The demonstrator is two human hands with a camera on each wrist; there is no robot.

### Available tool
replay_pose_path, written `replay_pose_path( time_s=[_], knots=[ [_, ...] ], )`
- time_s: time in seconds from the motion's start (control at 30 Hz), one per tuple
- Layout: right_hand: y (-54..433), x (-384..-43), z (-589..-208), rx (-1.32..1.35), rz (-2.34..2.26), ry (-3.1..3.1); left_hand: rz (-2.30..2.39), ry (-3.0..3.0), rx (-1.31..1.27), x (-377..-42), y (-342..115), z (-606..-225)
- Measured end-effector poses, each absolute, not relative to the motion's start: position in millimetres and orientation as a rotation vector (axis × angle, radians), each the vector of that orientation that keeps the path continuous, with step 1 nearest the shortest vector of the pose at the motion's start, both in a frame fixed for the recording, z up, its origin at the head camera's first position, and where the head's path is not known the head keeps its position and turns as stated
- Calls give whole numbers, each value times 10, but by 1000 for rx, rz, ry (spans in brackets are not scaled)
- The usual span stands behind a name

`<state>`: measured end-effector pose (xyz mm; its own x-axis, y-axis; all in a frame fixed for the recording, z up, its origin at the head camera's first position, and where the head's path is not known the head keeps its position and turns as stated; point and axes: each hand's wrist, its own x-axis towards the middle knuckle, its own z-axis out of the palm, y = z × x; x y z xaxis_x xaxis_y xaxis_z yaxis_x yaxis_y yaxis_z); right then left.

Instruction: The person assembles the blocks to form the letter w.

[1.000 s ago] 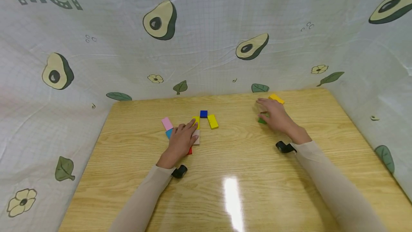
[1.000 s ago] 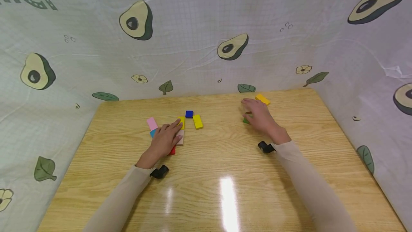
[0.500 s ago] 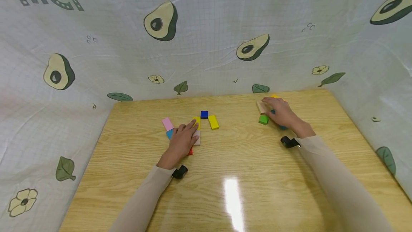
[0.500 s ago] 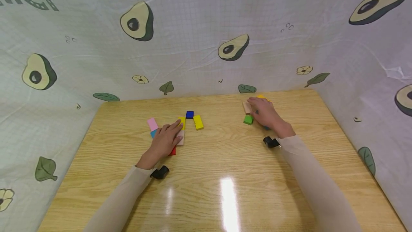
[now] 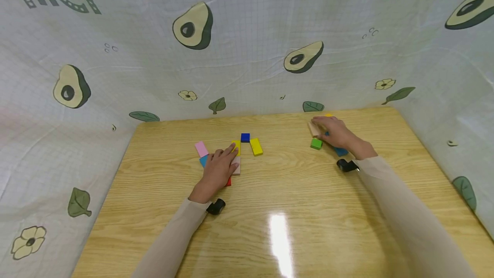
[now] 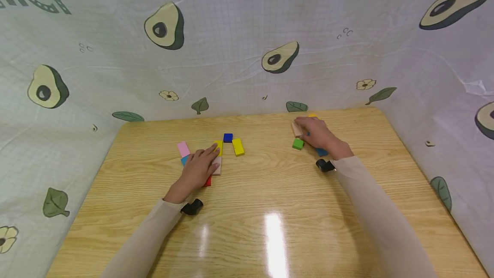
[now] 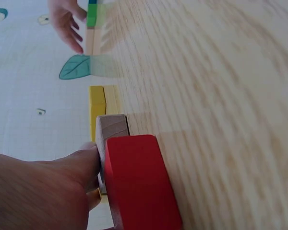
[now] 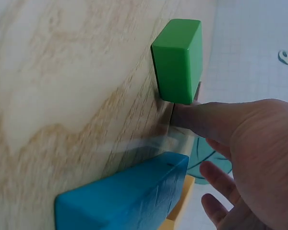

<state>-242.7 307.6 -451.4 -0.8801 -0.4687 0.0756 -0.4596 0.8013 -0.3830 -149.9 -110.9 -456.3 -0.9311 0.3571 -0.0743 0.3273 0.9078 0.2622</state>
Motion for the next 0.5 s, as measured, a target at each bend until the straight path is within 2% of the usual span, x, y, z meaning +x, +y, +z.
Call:
replay_pose_path(
  time_s=[0.5],
  knots=[
    [3009, -2457, -4492, -714, -591, 2961, 363, 2952, 544, -1481, -1111, -4544]
  ],
)
